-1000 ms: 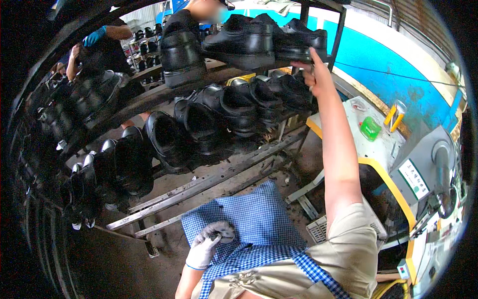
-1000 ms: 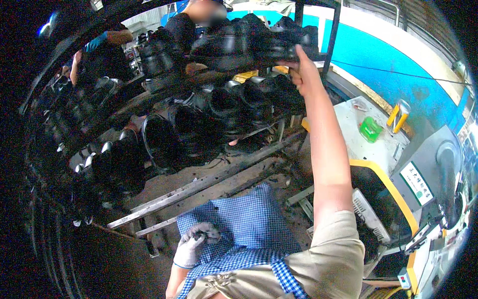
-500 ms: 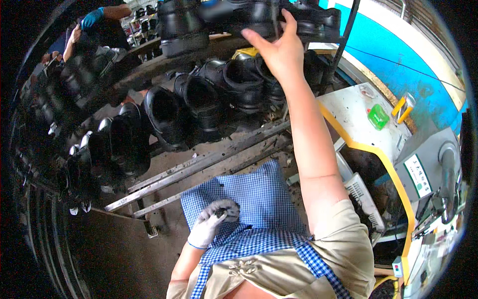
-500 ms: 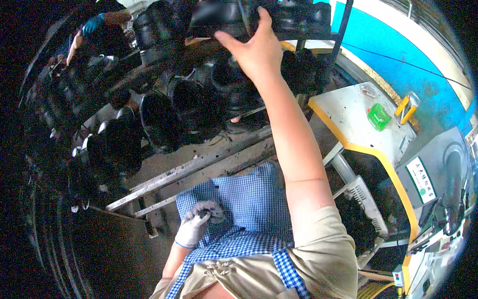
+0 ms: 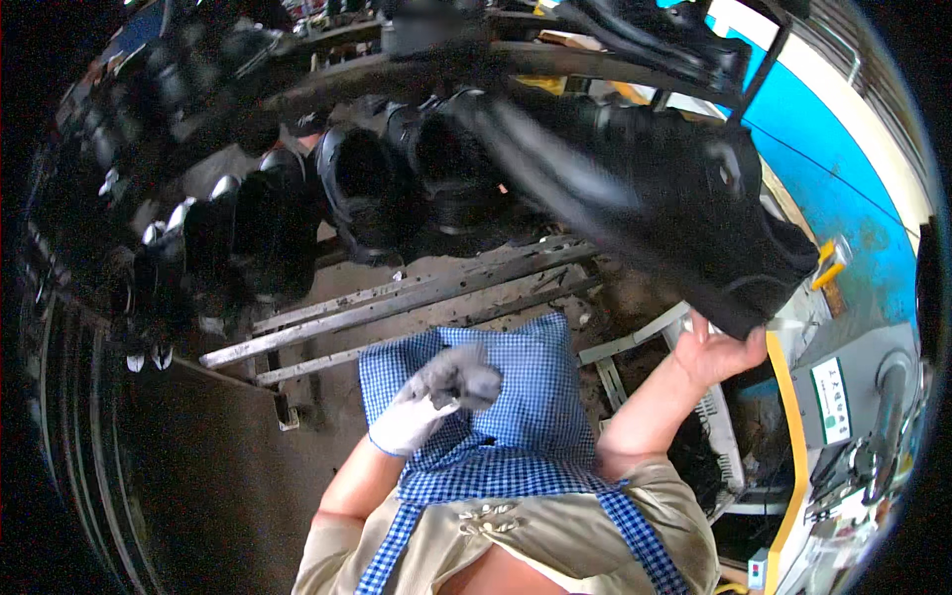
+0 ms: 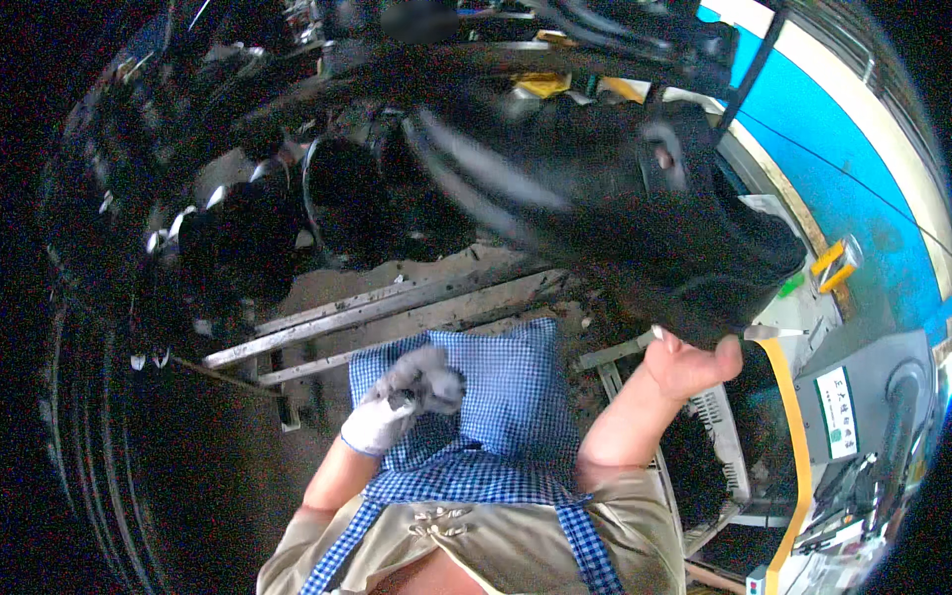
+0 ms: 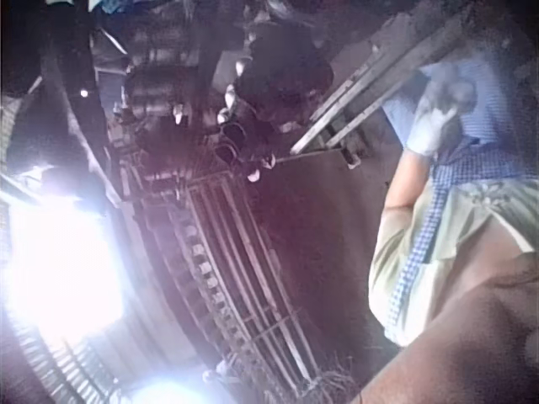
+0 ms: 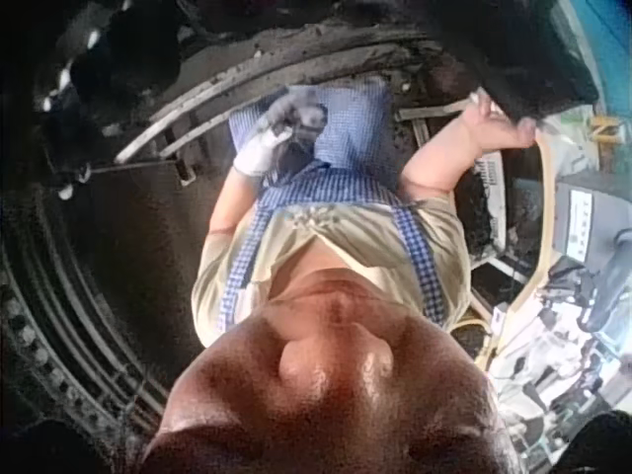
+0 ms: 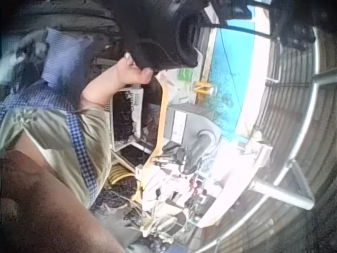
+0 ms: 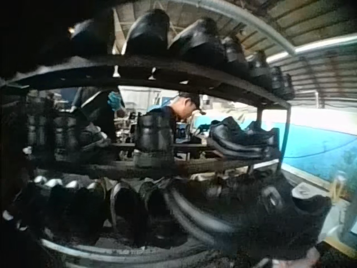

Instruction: Inspecting and detailing the sole edges of shoes in a manufacturing facility.

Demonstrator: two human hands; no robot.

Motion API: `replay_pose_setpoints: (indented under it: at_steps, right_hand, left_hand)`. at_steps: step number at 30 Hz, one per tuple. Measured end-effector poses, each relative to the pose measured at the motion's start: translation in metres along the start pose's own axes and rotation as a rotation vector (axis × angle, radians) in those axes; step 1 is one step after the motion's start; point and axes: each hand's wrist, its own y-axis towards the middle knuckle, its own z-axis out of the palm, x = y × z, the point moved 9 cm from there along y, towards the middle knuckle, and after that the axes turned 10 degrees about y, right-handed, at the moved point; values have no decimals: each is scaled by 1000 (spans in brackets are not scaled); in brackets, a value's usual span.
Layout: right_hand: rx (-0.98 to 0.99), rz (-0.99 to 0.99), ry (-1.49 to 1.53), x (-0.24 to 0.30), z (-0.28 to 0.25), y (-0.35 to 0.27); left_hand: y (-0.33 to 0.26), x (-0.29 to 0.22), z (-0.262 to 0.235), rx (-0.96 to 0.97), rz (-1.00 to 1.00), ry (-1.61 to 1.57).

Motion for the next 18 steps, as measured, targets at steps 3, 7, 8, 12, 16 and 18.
replay_pose_setpoints:
  at_steps: [3, 7, 8, 12, 16, 18]
  right_hand:
    - [358, 319, 210, -18, 6, -18]
    - [137, 417, -160, -51, -32, -67]
    - [352, 568, -252, -70, -35, -85]
    - [695, 740, -458, -88, 6, -126]
    - [904, 1063, -1130, -123, -38, -150]
    - [826, 999, -967, -132, -36, -142]
  left_hand:
    - [19, -33, 13, 16, 179, -54]
    - [7, -52, -18, -403, 238, -142]
    - [-1, -44, -32, -497, 253, -201]
    - [-22, -50, -80, -828, 345, -214]
    - [-47, -95, -74, -971, 636, 311]
    - [-53, -95, -78, -1023, 595, 270]
